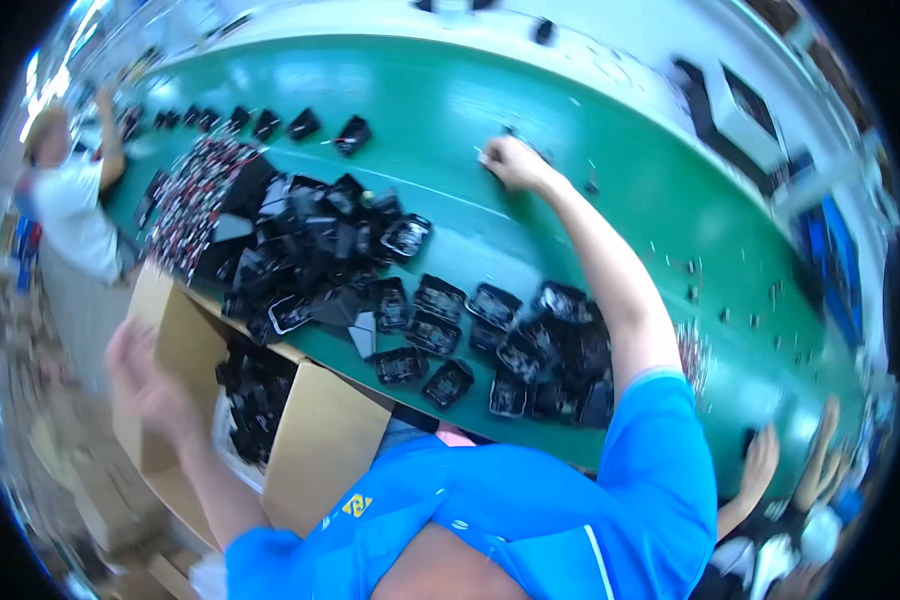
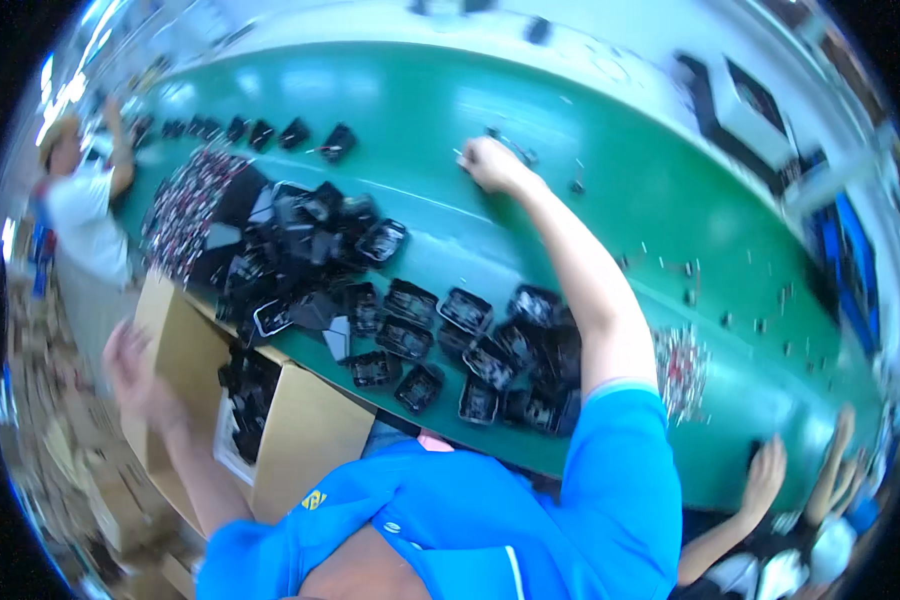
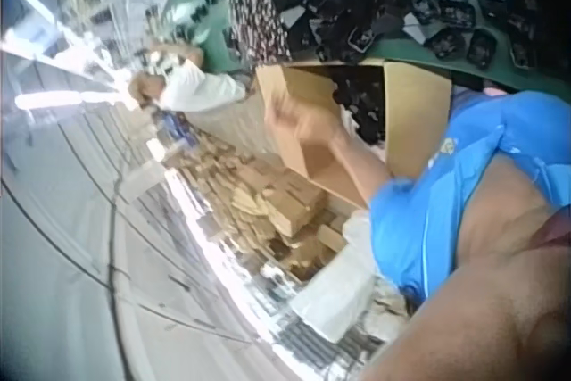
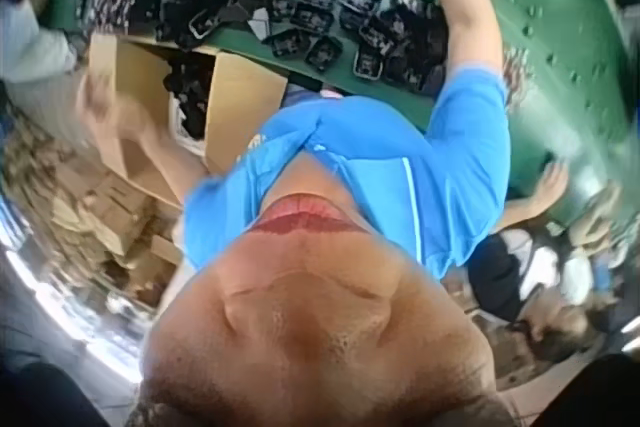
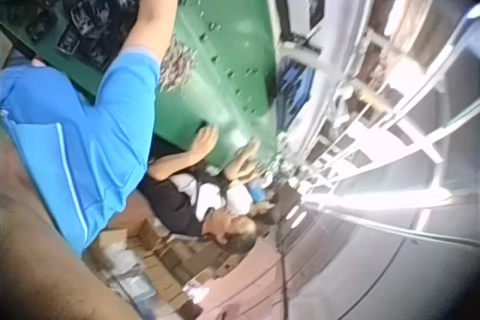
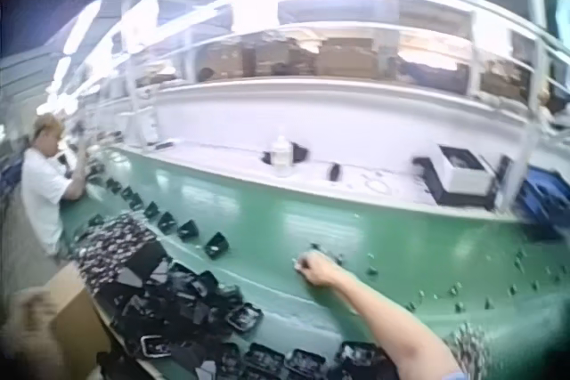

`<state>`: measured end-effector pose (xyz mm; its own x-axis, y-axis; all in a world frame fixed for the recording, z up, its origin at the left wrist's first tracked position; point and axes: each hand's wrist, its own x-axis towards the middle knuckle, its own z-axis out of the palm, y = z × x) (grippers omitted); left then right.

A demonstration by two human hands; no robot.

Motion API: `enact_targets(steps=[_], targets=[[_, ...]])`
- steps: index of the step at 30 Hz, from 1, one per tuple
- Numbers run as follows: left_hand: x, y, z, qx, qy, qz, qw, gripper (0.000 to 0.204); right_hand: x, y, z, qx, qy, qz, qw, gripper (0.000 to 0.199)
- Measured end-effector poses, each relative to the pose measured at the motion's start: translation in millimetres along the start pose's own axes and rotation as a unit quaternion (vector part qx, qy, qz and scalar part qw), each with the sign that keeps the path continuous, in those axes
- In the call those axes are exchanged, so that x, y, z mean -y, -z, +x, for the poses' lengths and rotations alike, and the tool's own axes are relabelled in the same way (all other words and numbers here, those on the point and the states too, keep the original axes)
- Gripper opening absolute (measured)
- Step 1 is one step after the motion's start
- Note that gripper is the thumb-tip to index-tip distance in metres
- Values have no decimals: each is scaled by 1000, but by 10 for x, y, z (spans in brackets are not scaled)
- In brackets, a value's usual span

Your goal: Assembling small electronic housing components and packing them into a cardboard box with bubble wrap.

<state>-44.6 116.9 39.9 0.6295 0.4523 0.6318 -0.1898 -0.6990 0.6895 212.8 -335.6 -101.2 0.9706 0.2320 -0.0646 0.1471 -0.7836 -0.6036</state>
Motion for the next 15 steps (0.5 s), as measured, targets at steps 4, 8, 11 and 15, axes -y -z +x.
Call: enact_targets(steps=[4,8,11,15], targets=[[-326,-855,-307,257,-249,-151,921,28,-43,65,-230,-55,57,45,996,9],[-136,-1140,-907,334,-238,-282,868,31,870,408,-4,-115,93,102,984,27],[16,-1142,-1072,333,-217,-309,864,30,1929,414,280,-126,152,177,964,32],[179,-1254,-1227,334,-141,-342,867,30,2823,87,691,-137,252,240,928,32]])
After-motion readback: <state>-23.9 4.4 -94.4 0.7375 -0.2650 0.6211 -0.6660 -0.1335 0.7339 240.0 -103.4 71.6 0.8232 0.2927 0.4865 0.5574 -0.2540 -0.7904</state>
